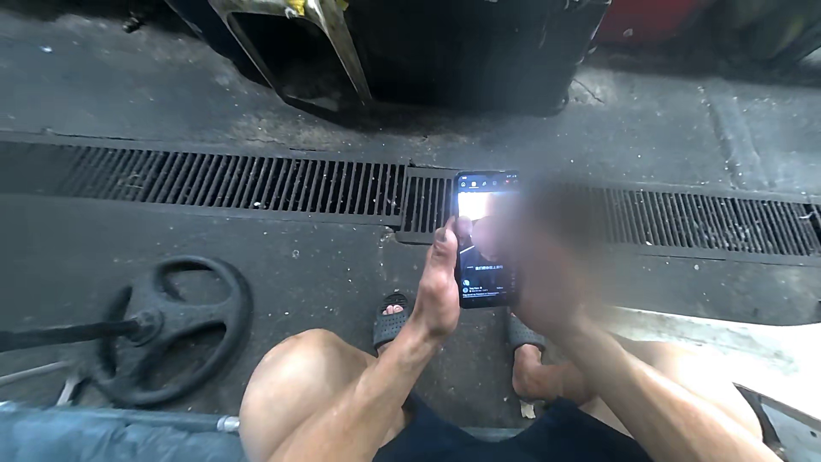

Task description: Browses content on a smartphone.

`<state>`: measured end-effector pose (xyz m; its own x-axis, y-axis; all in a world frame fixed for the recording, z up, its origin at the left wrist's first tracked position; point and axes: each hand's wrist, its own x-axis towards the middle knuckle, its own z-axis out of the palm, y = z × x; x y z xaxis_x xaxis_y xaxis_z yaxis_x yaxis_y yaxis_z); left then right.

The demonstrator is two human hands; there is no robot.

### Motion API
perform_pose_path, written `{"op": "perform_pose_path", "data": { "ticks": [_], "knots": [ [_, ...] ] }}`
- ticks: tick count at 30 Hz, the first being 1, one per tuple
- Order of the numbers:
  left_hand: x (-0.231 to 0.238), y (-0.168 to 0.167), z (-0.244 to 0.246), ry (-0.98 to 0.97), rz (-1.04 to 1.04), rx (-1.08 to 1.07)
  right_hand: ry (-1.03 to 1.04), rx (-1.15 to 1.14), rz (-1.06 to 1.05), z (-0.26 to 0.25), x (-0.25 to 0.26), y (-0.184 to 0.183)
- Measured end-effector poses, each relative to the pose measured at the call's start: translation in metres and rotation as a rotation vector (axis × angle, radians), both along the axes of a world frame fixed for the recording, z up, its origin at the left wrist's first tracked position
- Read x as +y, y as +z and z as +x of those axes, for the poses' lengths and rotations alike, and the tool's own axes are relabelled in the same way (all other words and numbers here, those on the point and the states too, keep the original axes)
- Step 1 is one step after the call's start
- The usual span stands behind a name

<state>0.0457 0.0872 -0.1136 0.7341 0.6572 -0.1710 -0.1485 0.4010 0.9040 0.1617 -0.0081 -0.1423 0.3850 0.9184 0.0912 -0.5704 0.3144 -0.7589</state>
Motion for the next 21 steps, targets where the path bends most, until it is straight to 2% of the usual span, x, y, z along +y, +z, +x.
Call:
{"op": "perform_pose_path", "data": {
  "ticks": [21],
  "knots": [
    [0.0004,-0.0027,-0.0015,0.012,-0.003,0.008,0.007,0.009,-0.013,-0.0018,0.0004,-0.0013]
  ]
}}
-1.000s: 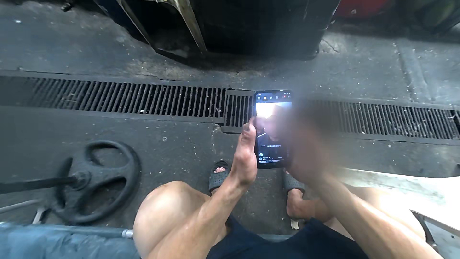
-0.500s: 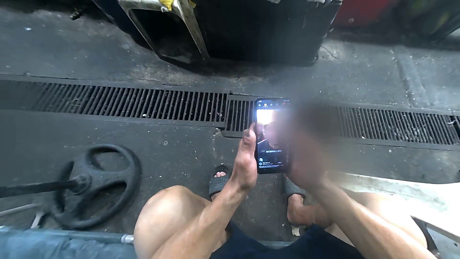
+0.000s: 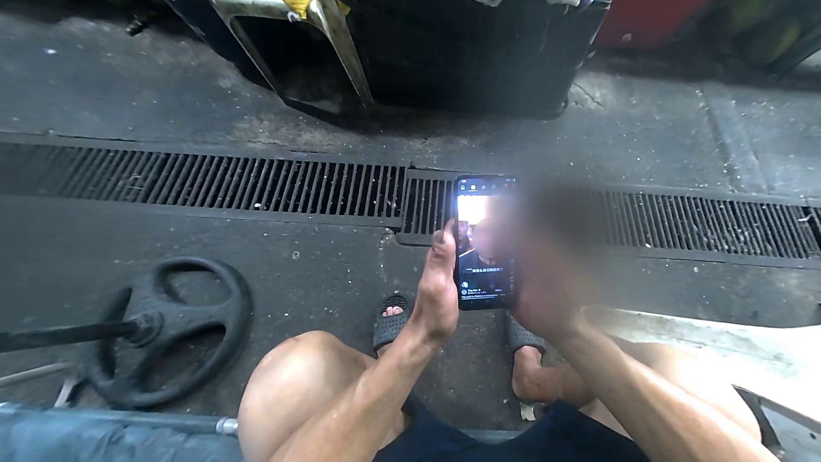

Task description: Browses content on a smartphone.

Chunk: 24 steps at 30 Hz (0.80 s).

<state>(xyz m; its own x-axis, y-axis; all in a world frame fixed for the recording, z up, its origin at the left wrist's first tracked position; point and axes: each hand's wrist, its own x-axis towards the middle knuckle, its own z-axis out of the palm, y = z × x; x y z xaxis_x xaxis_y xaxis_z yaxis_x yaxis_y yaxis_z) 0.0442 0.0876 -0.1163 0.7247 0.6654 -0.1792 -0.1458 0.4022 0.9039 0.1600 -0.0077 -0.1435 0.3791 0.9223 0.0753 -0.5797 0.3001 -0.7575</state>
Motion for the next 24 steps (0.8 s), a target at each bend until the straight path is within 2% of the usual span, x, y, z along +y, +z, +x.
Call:
{"op": "perform_pose_path", "data": {
  "ticks": [24],
  "knots": [
    [0.0017,-0.0011,-0.0011,-0.004,0.011,-0.028,0.009,0.016,0.007,-0.0008,0.0011,0.001]
  ]
}}
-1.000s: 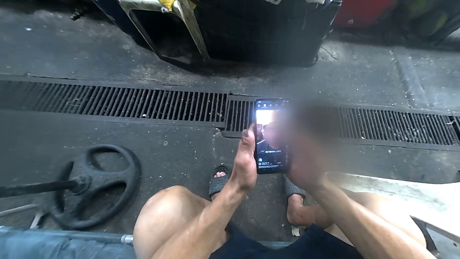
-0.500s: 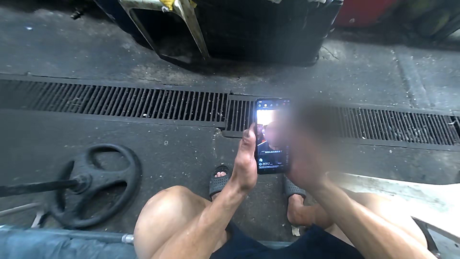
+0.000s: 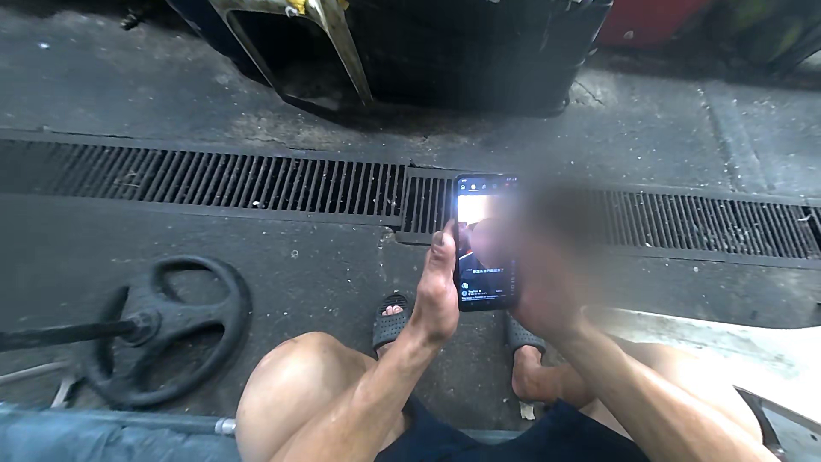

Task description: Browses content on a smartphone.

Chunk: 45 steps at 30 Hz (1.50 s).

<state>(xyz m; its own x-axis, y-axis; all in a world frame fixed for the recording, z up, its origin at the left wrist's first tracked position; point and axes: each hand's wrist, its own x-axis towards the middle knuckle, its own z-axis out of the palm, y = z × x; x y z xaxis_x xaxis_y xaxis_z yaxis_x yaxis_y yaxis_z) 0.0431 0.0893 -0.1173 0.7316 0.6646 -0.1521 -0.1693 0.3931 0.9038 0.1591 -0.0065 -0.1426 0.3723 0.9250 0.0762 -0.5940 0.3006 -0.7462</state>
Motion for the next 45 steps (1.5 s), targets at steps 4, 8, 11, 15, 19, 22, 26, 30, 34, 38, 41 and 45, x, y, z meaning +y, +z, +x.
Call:
{"op": "perform_pose_path", "data": {
  "ticks": [4,8,11,15,19,22,26,30,34,38,41,45],
  "knots": [
    [-0.0016,0.0016,-0.0002,0.035,0.014,0.041,0.002,0.025,0.002,-0.0001,-0.0009,0.0002],
    [-0.0011,0.0021,0.0002,0.06,0.012,0.07,-0.005,0.026,-0.002,-0.0003,-0.0001,-0.0004],
    [-0.0005,0.0013,0.0005,0.053,0.013,0.054,-0.001,0.02,-0.001,-0.0006,-0.0005,-0.0001],
    [-0.0002,0.0022,0.0002,0.038,-0.004,0.035,0.006,0.024,-0.012,-0.0006,-0.0004,0.0007],
    [0.0002,0.0018,0.0003,0.031,-0.005,0.037,0.015,0.005,-0.009,-0.0001,-0.0008,0.0004],
    [0.0001,0.0008,-0.0004,0.028,-0.003,0.031,0.011,0.008,-0.013,-0.0005,-0.0006,0.0011],
    [-0.0005,0.0017,-0.001,0.029,-0.005,0.041,0.01,-0.008,-0.012,-0.0004,-0.0005,0.0003],
    [-0.0003,0.0003,-0.0006,0.03,-0.016,0.026,0.013,0.0,-0.002,-0.0006,-0.0004,0.0014],
    [0.0005,0.0013,-0.0011,0.013,-0.003,0.035,0.024,0.004,0.004,-0.0007,-0.0008,0.0013],
    [0.0009,0.0027,-0.0007,0.008,0.005,0.029,0.016,-0.009,-0.002,-0.0002,-0.0001,0.0003],
    [0.0009,0.0026,-0.0011,0.015,0.002,0.031,0.014,-0.011,-0.007,-0.0004,-0.0002,-0.0001],
    [0.0008,0.0037,-0.0009,0.019,0.0,0.031,0.015,-0.008,-0.002,-0.0006,0.0005,0.0008]
  ]
}}
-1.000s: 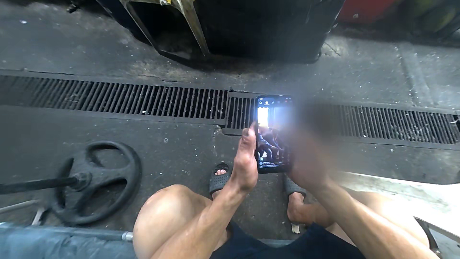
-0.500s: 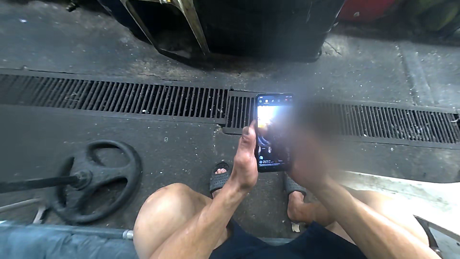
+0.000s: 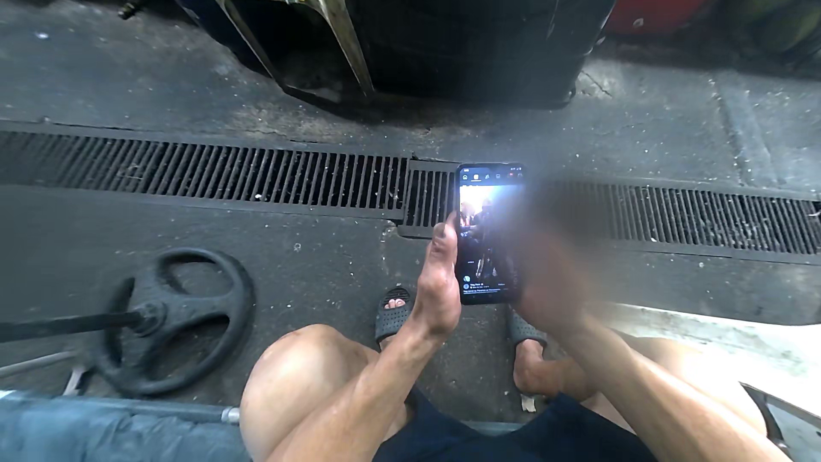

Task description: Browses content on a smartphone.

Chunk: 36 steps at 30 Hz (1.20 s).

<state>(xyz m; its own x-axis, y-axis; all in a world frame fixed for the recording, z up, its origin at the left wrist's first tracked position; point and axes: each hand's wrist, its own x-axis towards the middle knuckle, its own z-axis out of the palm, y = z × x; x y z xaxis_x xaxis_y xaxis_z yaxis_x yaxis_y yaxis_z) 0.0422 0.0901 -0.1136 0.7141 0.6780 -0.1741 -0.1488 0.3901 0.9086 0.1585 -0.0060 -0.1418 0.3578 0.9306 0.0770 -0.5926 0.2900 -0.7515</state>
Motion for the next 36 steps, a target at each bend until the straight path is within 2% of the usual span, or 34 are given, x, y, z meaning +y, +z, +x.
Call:
{"op": "perform_pose_path", "data": {
  "ticks": [36],
  "knots": [
    [0.0007,-0.002,-0.0017,-0.007,-0.006,-0.013,0.021,0.018,0.017,-0.0002,0.0001,0.0003]
  ]
}}
